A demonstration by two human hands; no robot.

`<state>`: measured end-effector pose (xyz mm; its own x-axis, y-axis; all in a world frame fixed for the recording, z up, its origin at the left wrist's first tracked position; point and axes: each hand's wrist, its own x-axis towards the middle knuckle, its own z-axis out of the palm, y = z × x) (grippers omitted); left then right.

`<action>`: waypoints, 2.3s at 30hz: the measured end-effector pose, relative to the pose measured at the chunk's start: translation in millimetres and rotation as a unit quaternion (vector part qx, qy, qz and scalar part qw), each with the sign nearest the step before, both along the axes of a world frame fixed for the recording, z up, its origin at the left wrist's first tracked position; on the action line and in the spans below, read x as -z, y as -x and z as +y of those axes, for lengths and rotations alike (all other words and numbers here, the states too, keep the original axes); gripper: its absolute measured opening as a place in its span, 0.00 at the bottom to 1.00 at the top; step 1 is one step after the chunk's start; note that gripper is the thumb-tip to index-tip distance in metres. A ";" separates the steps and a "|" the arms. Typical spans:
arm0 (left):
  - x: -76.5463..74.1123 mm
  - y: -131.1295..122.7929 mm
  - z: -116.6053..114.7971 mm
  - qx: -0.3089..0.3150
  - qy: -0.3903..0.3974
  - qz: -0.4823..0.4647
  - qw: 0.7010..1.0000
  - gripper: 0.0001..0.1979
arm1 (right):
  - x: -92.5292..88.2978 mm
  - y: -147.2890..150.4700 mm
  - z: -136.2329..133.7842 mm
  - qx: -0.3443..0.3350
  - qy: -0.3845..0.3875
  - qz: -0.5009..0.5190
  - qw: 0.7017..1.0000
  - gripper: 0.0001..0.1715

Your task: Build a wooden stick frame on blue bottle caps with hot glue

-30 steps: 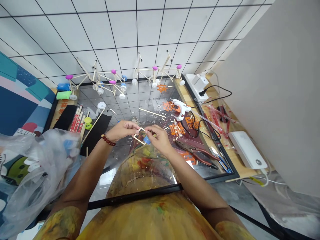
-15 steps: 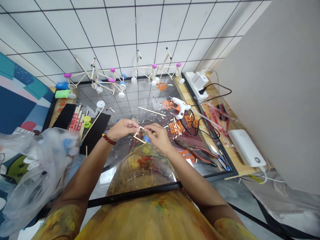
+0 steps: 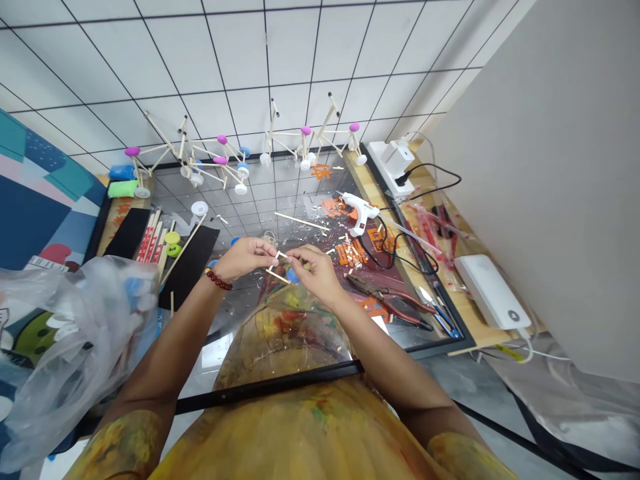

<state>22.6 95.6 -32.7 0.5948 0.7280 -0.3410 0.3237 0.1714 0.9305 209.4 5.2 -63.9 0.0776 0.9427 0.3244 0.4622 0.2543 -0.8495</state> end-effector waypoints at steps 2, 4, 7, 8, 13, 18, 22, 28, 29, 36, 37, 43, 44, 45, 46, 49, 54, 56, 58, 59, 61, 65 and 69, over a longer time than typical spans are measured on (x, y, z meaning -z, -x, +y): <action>0.1 0.7 0.0 0.002 -0.016 0.005 1.000 0.15 | 0.0 0.1 -0.8 0.001 0.004 0.004 1.000 0.09; 0.2 1.1 -0.2 0.000 -0.027 0.010 1.000 0.13 | 0.5 0.3 -1.2 0.001 0.003 0.008 1.000 0.09; 0.7 1.2 -0.7 -0.004 -0.035 0.011 0.999 0.12 | 1.6 1.0 -1.1 0.001 -0.003 0.012 1.000 0.09; 0.9 1.2 -1.0 -0.005 -0.037 0.012 0.999 0.12 | 1.9 1.2 -0.9 0.001 -0.004 0.012 1.000 0.09; 1.5 0.6 -2.6 -0.011 -0.047 0.023 0.999 0.12 | 2.6 2.2 -0.2 -0.001 -0.007 0.009 1.000 0.09; 3.7 -0.3 -2.5 -0.011 -0.064 0.031 0.997 0.14 | 3.7 2.4 0.4 -0.001 0.004 0.001 1.000 0.09; 5.4 0.0 -2.4 -0.003 -0.078 0.036 0.996 0.14 | 3.6 2.4 1.0 -0.003 0.005 0.006 1.000 0.09; 1.6 3.0 -3.3 0.049 -0.218 0.043 0.974 0.10 | 2.9 2.6 0.8 -0.003 0.020 -0.006 1.000 0.09; 0.9 3.3 -3.5 0.056 -0.236 0.049 0.969 0.09 | 2.7 2.7 0.7 -0.004 0.020 -0.007 1.000 0.09; 0.3 0.2 -6.5 0.065 -0.288 0.052 0.954 0.07 | 3.1 2.7 0.7 -0.011 0.014 -0.005 1.000 0.09; 0.2 -0.5 -7.0 0.063 -0.296 0.053 0.952 0.06 | 3.4 2.6 0.8 -0.011 0.010 -0.003 1.000 0.09; 2.9 -0.5 -7.7 0.063 -0.344 0.045 0.936 0.04 | 5.0 2.5 1.4 -0.005 0.012 -0.007 1.000 0.08; 4.1 0.1 -7.5 0.066 -0.349 0.048 0.933 0.04 | 5.1 2.5 1.5 -0.006 0.012 -0.008 1.000 0.08; 5.3 0.8 -7.1 0.071 -0.354 0.051 0.931 0.04 | 5.1 2.4 1.5 -0.006 0.011 -0.008 1.000 0.08; 6.4 1.3 -6.8 0.077 -0.360 0.053 0.928 0.04 | 4.9 2.4 1.5 -0.007 0.009 -0.008 1.000 0.09; 8.1 2.2 -6.0 0.095 -0.383 0.065 0.917 0.05 | 3.8 2.1 1.0 -0.007 0.008 -0.005 1.000 0.09; 6.5 1.3 -6.3 0.096 -0.399 0.083 0.908 0.14 | 0.6 1.5 -0.7 -0.003 0.027 0.002 1.000 0.09; 4.6 1.2 -6.9 0.070 -0.392 0.082 0.914 0.19 | -0.3 1.2 -1.1 0.001 0.031 0.007 0.999 0.09; 2.2 1.7 -7.6 0.026 -0.380 0.080 0.921 0.22 | -0.9 1.2 -1.4 0.002 0.030 0.013 0.999 0.09; 1.0 2.0 -7.9 0.003 -0.371 0.079 0.925 0.21 | -1.1 1.4 -1.6 0.000 0.028 0.016 0.999 0.09; -0.4 2.7 -8.4 -0.038 -0.338 0.076 0.937 0.16 | -1.3 1.9 -2.0 -0.003 0.026 0.018 0.999 0.09; 1.4 1.9 -9.5 -0.122 -0.189 0.013 0.974 0.15 | 0.1 2.7 -1.4 0.005 0.043 0.057 0.997 0.10; 4.7 -2.7 -12.5 -0.214 -0.045 -0.132 0.967 0.20 | 3.4 0.9 2.7 0.013 0.105 0.189 0.976 0.14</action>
